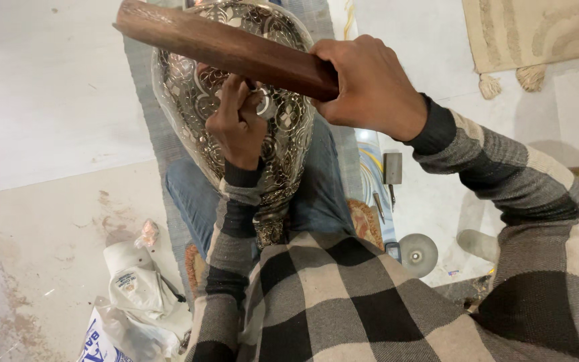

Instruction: The person sits on the floor with a large engraved metal vase held between the legs. They hold a small punch against the vase surface with one hand and strike it with a wooden mallet held in the other hand, working the decorative pattern across the vase surface.

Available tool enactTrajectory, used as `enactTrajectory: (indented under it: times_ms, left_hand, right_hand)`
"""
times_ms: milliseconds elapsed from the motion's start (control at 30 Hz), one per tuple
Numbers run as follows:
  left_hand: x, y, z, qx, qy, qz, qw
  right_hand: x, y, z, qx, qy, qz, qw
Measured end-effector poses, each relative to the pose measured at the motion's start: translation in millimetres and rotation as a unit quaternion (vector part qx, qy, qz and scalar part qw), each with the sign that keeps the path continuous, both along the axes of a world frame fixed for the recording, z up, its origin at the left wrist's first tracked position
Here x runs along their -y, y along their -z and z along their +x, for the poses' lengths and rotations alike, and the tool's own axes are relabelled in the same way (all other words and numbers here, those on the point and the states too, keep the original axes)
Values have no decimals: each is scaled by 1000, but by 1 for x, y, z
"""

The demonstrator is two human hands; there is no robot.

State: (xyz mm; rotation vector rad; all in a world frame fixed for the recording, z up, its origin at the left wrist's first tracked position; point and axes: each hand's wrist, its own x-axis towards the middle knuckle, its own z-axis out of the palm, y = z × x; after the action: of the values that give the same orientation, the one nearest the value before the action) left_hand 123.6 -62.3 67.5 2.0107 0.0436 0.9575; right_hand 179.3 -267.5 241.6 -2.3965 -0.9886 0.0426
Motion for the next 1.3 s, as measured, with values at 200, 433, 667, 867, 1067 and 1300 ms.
enactTrajectory:
  times_ms: [200, 433, 667, 867, 1067, 1300]
  left_hand:
    - [-9, 2, 7, -6, 47, 16, 999]
    - [-10, -2, 8, -6, 72, 26, 997]
    - [-12, -7, 8, -11, 73, 5, 997]
    - [-15, -9, 11, 3, 96, 5, 995]
    - [-15, -11, 8, -20, 100, -9, 995]
    - [-17, -15, 13, -13, 111, 9, 994]
  right_hand:
    - [7, 17, 11, 47, -13, 29, 998]
    - [8, 1, 25, -4, -68, 90, 994]
    - [-1, -5, 18, 126, -50, -43, 990]
    - [2, -1, 19, 151, -62, -22, 986]
    - [-1, 0, 18, 166, -67, -4, 984]
    - [-3, 0, 17, 98, -49, 3, 994]
